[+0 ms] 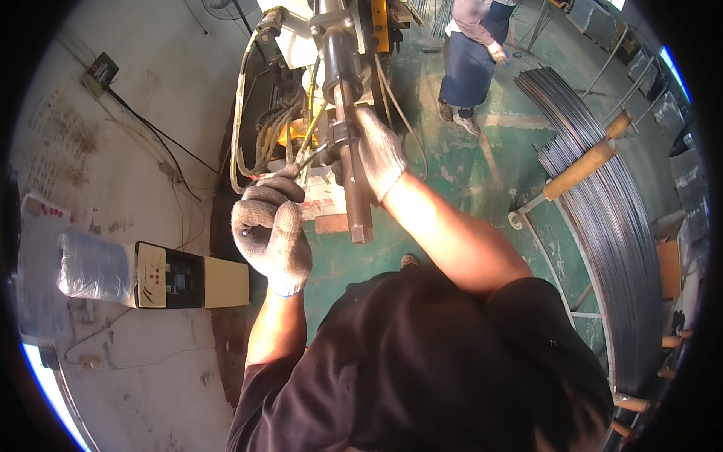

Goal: The person repeatedly picks up long metal rods, measures them on a wooden table, and bends them using a manual bending machine. The person then stacks the bent rods on a rack.

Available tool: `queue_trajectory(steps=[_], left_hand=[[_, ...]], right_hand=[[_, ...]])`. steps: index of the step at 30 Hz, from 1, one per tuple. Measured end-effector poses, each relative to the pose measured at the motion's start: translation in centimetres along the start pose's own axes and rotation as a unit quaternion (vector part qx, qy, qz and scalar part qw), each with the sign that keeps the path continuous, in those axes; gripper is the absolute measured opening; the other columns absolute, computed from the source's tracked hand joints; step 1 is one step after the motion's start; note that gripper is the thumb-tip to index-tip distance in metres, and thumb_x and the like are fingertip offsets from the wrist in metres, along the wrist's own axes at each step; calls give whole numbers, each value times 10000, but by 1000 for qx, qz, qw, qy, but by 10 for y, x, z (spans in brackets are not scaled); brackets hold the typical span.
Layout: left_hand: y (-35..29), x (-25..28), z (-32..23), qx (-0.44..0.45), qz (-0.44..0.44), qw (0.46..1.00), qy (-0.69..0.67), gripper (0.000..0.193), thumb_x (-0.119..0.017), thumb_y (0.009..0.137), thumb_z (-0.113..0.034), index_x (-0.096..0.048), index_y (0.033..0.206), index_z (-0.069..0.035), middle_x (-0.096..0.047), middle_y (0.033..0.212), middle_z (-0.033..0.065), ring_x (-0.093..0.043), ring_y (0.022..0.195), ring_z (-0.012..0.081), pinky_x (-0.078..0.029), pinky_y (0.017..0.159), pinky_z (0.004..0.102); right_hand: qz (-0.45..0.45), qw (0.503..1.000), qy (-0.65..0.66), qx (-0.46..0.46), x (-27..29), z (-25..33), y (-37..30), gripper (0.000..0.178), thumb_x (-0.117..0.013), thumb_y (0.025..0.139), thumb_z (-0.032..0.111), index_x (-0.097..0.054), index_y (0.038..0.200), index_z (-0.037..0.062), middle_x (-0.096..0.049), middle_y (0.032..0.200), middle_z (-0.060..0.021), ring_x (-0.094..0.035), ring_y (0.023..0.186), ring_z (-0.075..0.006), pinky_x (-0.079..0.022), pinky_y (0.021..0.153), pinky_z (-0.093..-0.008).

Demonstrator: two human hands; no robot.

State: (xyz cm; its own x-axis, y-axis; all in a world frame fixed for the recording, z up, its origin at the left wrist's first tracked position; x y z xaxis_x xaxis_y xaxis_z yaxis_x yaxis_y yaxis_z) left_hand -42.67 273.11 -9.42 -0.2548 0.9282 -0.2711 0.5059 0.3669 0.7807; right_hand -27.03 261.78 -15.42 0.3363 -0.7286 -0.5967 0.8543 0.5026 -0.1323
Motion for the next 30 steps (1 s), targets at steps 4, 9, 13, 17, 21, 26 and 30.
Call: queue_trajectory(steps=[4,9,13,17,21,26,30], left_hand=[[17,-8,20,-16,23,991,131,371,-719,1030,-352,-638,983,6,-695,964,131,-670,940,265,-522,974,432],[21,-6,44,-20,77,982,172,253,-641,1069,-224,-628,1049,28,-692,1009,169,-669,945,266,-529,917,398],[27,-11,40,-80,100,975,180,134,-629,1055,-109,-623,1038,24,-681,959,160,-671,892,270,-547,865,403],[30,-9,45,-77,125,977,155,138,-605,1071,-113,-595,1031,19,-652,912,133,-638,833,231,-551,822,386],[41,-12,48,-12,83,991,102,130,-597,1077,-113,-561,1075,12,-621,908,122,-583,780,176,-531,759,343],[44,-19,41,-101,151,972,151,70,-569,1053,-59,-562,1044,10,-614,873,118,-572,751,206,-499,717,337],[55,3,37,-91,80,981,153,167,-588,1081,-167,-562,1013,-17,-570,787,73,-513,668,166,-436,612,313]], right_hand=[[-15,1000,20,-9,-6,4,-4,383,-416,1087,473,-610,1121,145,-649,810,-45,-602,585,-166,-477,471,-309],[5,999,-9,39,-5,5,-11,304,-517,1109,290,-577,1294,57,-693,951,-60,-644,651,-127,-518,554,-235],[37,998,52,25,-10,5,-12,298,-605,1076,287,-593,1263,55,-673,936,-38,-642,657,-119,-514,561,-230],[36,992,-63,107,-5,9,-5,336,-634,1064,340,-599,1250,62,-671,897,-25,-645,659,-117,-510,556,-228],[41,992,-54,106,-14,16,-13,342,-624,1068,353,-603,1247,63,-676,887,-25,-644,656,-108,-507,540,-234],[52,993,96,-33,-5,-5,-1,512,-486,1099,491,-621,1235,16,-699,882,-61,-674,660,-148,-542,552,-246],[31,992,124,-19,-3,-6,1,455,-443,1106,444,-606,1181,25,-688,899,-91,-683,695,-195,-570,567,-279]])
Point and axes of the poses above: each hand's wrist, its own y-axis towards the middle knuckle, its own x-axis out of the back of the hand, z = x × y, the point moved 7 cm from there along y, towards the middle knuckle
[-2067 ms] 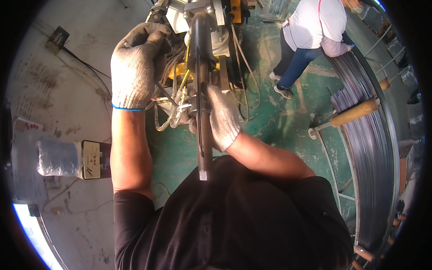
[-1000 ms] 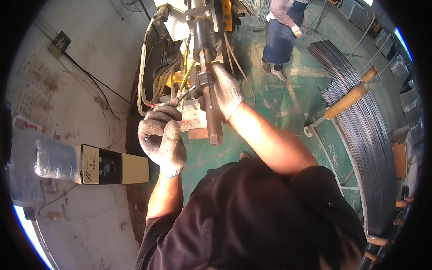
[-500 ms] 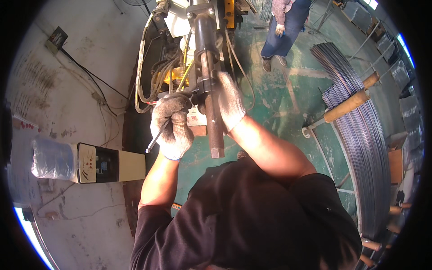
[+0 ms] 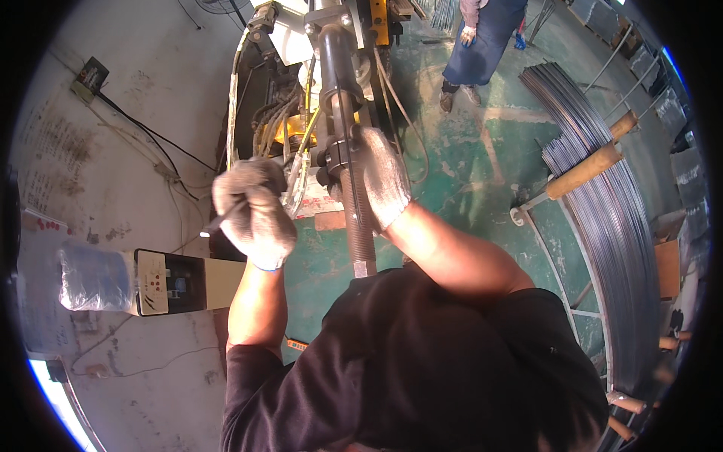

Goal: The person repeatedly picks up long metal rods, measures them on a wooden table, and bends them using a manual bending machine. The person then stacks the bent rods on a rack.

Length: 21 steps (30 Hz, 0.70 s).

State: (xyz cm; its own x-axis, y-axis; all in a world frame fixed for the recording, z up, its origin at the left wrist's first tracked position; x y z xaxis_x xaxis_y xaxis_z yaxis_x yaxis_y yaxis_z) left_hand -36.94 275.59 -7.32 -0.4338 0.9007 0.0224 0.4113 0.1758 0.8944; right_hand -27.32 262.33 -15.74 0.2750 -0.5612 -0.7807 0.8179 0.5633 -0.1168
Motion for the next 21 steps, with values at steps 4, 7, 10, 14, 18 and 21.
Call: queue_trajectory(steps=[4,7,10,14,18,21], left_hand=[[11,10,9,140,-96,968,-186,402,-631,1057,-456,-600,1081,-56,-451,706,8,-394,581,116,-321,522,283],[14,2,27,284,-125,905,-290,531,-550,1053,-617,-641,1118,-97,-343,662,-38,-302,544,95,-255,496,274],[21,5,65,367,-149,849,-348,526,-591,1035,-625,-632,1106,-105,-385,700,-43,-344,574,91,-270,510,277],[31,-8,73,440,-164,802,-369,499,-509,1091,-570,-640,1072,-89,-312,676,-59,-253,561,88,-229,494,276],[27,-23,87,492,-121,792,-342,507,-433,1137,-518,-609,1091,-44,-439,718,-15,-428,587,111,-342,479,283],[22,-31,91,529,-117,764,-349,399,-446,1144,-442,-592,1008,-96,-465,709,-11,-406,533,117,-329,460,281]], right_hand=[[-27,998,-38,46,-3,1,0,393,-462,1102,409,-599,1154,45,-674,923,-111,-672,727,-222,-581,587,-293],[-18,998,-44,42,-2,5,-5,482,-447,1108,459,-620,1210,22,-705,1014,-133,-720,831,-224,-613,644,-280],[2,996,78,-34,7,-6,7,501,-445,1102,478,-615,1191,15,-697,974,-135,-725,794,-240,-613,571,-285],[22,997,53,-46,0,-6,5,527,-441,1096,496,-611,1192,6,-691,939,-148,-734,781,-262,-643,574,-298],[57,994,84,-46,0,-5,4,481,-494,1086,446,-610,1212,-2,-694,927,-142,-741,819,-258,-674,659,-312],[58,998,-26,21,-1,2,4,390,-534,1076,342,-617,1209,-15,-699,955,-123,-744,864,-239,-677,728,-331]])
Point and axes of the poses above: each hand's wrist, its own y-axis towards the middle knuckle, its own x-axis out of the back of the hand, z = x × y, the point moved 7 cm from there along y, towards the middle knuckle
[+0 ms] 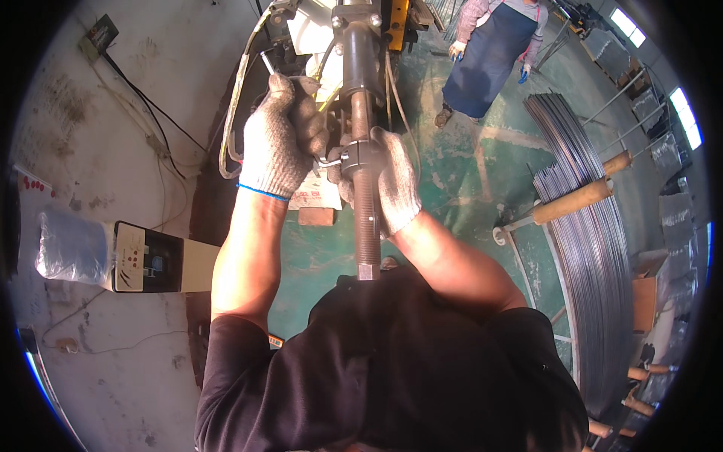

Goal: The person repeatedly picks up long metal rods, measures them on a wooden table, and bends them using a manual bending machine. The person then stacks the bent rods on a rack.

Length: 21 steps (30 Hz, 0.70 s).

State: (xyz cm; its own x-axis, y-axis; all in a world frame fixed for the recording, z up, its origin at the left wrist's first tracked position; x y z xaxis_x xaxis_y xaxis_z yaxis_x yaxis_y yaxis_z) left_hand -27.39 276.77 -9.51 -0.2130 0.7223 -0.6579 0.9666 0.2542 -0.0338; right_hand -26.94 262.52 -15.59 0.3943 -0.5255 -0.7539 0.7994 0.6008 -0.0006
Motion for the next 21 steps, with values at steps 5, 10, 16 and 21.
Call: queue_trajectory(steps=[5,10,16,21], left_hand=[[9,-1,3,32,-8,999,23,388,-475,1137,-426,-617,1035,-80,-460,696,-18,-424,563,150,-346,499,314],[28,11,17,51,-9,996,78,361,-489,1128,-415,-623,1076,-84,-528,714,16,-494,611,185,-401,541,359],[33,9,13,37,39,970,239,240,-539,1071,-279,-630,1105,-59,-607,742,27,-608,741,187,-481,637,353],[48,13,7,-160,60,805,568,204,-609,982,-157,-649,1138,-31,-682,785,49,-683,828,216,-530,726,299]], right_hand=[[-39,999,-33,6,4,2,1,419,-488,1081,399,-606,1152,3,-690,959,-133,-722,789,-261,-655,671,-338],[-103,986,119,-58,-3,-8,2,489,-463,1091,486,-600,1126,18,-682,941,-145,-715,740,-284,-646,572,-319],[-66,983,154,-73,4,-10,3,545,-439,1096,509,-600,1173,-7,-688,970,-177,-734,775,-301,-668,570,-332],[-53,975,192,-100,-6,-12,1,590,-412,1097,513,-585,1240,-33,-687,997,-200,-738,774,-304,-668,562,-326]])
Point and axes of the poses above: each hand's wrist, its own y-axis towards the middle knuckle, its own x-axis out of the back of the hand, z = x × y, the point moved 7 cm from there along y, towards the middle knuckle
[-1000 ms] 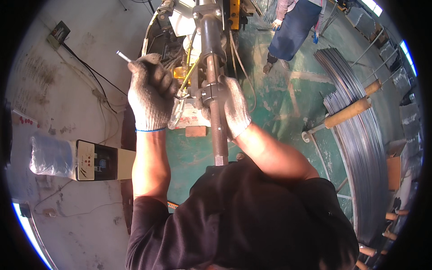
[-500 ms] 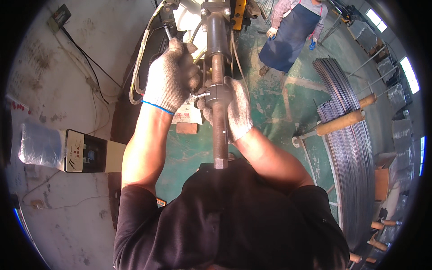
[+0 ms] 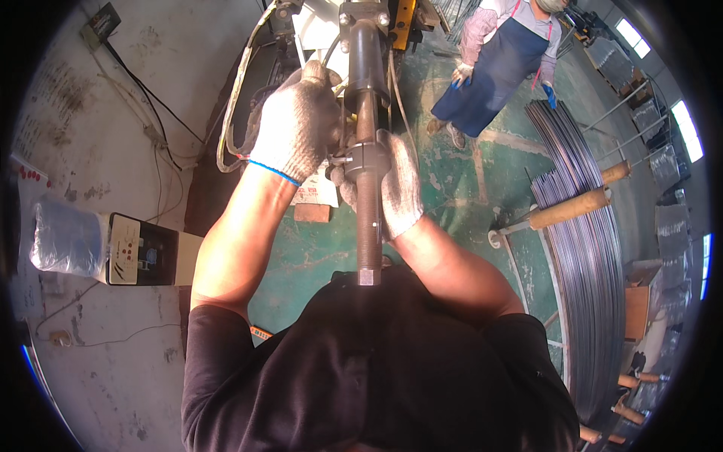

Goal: The person repeatedly picks up long metal rods, measures them on a wooden table, and bends them using a manual bending machine. The person then stacks the bent rods on a rack.

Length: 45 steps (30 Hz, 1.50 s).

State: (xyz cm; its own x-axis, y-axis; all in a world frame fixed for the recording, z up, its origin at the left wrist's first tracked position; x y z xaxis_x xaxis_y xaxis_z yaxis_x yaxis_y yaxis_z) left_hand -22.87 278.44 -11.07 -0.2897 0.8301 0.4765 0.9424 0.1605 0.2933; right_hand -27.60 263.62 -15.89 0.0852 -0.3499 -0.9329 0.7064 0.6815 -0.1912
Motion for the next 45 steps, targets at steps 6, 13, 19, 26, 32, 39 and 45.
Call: queue_trajectory(steps=[6,13,19,26,32,39,45], left_hand=[[-25,26,-78,-126,-76,984,96,143,-614,1030,-174,-647,1076,-42,-609,766,40,-587,641,188,-461,557,308],[-18,0,-47,183,48,823,-536,248,-511,1128,-267,-575,981,-78,-392,676,-33,-348,527,112,-286,467,290],[-15,-13,-22,219,55,790,-570,303,-482,1140,-319,-572,1009,-62,-376,655,-47,-322,508,106,-275,452,277],[-20,-8,-30,205,69,768,-603,305,-470,1146,-320,-574,1035,-56,-401,714,-33,-319,549,98,-283,477,256],[-18,-9,-33,181,87,757,-622,326,-497,1139,-332,-591,995,-55,-399,709,-42,-333,559,98,-278,490,263],[-27,0,-43,138,32,795,-589,272,-451,1144,-251,-585,1050,-33,-369,726,-38,-330,565,90,-287,476,250],[-35,7,-61,96,18,821,-563,273,-498,1135,-275,-598,1040,-39,-438,733,-22,-394,567,96,-317,485,265]], right_hand=[[149,983,85,-65,8,1,7,522,-453,1081,454,-595,1232,-26,-692,1129,-234,-730,978,-352,-678,829,-496],[19,1000,15,0,16,5,5,504,-453,1080,454,-627,1190,-7,-717,1052,-170,-734,903,-307,-681,810,-474],[24,1000,14,-12,11,3,4,531,-430,1080,469,-628,1182,-13,-722,1010,-179,-747,809,-331,-688,714,-460],[-26,999,-19,9,8,3,2,539,-427,1066,479,-611,1199,-10,-708,946,-167,-697,665,-286,-640,574,-379],[16,972,-213,101,29,17,12,614,-425,1039,537,-588,1237,-20,-697,917,-179,-693,655,-282,-602,527,-368],[-6,994,-109,10,27,8,8,665,-458,1005,580,-577,1253,-26,-680,927,-183,-686,655,-284,-577,501,-362],[1,999,-45,24,32,11,9,604,-474,1025,547,-590,1231,-9,-684,959,-184,-697,690,-279,-605,538,-364]])
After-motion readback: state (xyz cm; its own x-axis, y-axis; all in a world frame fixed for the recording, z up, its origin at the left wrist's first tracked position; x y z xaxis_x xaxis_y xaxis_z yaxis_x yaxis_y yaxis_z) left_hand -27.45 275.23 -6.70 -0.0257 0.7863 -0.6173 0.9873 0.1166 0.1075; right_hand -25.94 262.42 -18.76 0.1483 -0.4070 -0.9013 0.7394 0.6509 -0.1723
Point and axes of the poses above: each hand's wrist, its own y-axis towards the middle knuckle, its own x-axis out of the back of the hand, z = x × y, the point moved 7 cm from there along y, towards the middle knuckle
